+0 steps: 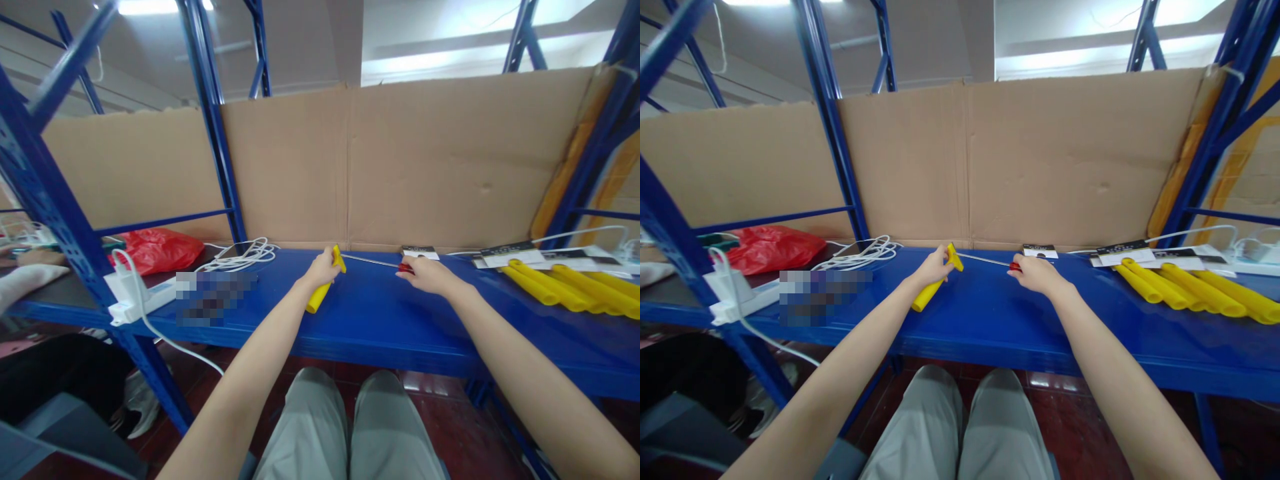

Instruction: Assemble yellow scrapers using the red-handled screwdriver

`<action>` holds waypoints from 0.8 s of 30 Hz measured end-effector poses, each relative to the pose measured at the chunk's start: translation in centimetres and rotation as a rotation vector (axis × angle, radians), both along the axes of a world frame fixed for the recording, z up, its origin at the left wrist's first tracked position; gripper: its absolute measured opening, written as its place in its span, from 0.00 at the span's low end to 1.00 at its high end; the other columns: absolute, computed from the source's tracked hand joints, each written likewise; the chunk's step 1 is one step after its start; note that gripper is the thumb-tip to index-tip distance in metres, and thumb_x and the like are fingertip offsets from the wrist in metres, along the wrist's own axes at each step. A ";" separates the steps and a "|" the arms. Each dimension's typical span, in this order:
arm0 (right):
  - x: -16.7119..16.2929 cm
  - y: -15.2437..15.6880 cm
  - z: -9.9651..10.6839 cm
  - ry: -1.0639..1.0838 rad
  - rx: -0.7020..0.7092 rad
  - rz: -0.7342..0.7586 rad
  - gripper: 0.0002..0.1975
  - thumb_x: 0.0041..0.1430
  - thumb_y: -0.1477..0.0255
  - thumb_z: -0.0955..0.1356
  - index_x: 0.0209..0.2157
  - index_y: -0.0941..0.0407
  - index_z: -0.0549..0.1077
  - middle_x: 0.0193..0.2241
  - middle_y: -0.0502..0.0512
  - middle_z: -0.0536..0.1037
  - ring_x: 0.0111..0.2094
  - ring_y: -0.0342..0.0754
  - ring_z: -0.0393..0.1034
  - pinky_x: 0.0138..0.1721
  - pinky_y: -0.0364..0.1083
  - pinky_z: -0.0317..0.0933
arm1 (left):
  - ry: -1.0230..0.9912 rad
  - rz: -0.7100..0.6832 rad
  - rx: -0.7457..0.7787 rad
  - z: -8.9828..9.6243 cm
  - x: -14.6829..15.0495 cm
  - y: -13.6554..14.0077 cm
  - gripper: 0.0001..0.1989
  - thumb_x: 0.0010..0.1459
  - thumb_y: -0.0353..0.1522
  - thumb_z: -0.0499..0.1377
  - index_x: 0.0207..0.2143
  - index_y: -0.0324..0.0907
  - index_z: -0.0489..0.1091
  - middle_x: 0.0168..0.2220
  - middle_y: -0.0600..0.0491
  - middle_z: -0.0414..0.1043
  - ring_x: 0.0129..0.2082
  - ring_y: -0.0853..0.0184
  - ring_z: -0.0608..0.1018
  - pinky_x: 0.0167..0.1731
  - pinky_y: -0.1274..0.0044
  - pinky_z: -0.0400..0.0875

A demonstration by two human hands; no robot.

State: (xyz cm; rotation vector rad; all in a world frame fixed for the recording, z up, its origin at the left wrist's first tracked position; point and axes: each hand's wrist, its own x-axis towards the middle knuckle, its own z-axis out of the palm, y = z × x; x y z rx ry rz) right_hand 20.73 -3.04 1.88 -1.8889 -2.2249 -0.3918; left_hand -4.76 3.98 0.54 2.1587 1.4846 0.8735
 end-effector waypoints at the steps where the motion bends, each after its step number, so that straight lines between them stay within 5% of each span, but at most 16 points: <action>1: -0.1 0.0 0.0 0.003 -0.005 0.001 0.11 0.63 0.65 0.62 0.40 0.56 0.71 0.38 0.63 0.79 0.39 0.54 0.74 0.35 0.45 0.59 | 0.001 -0.001 0.004 0.0 0.0 0.0 0.12 0.58 0.24 0.54 0.45 0.39 0.59 0.45 0.44 0.75 0.20 0.73 0.76 0.18 0.82 0.68; 24: -0.6 -0.4 0.4 -0.032 -0.022 -0.027 0.11 0.63 0.66 0.62 0.41 0.57 0.71 0.39 0.63 0.79 0.39 0.53 0.74 0.35 0.45 0.58 | 0.039 0.019 0.037 0.2 0.2 -0.3 0.12 0.58 0.24 0.56 0.44 0.38 0.59 0.42 0.42 0.76 0.21 0.69 0.78 0.19 0.81 0.68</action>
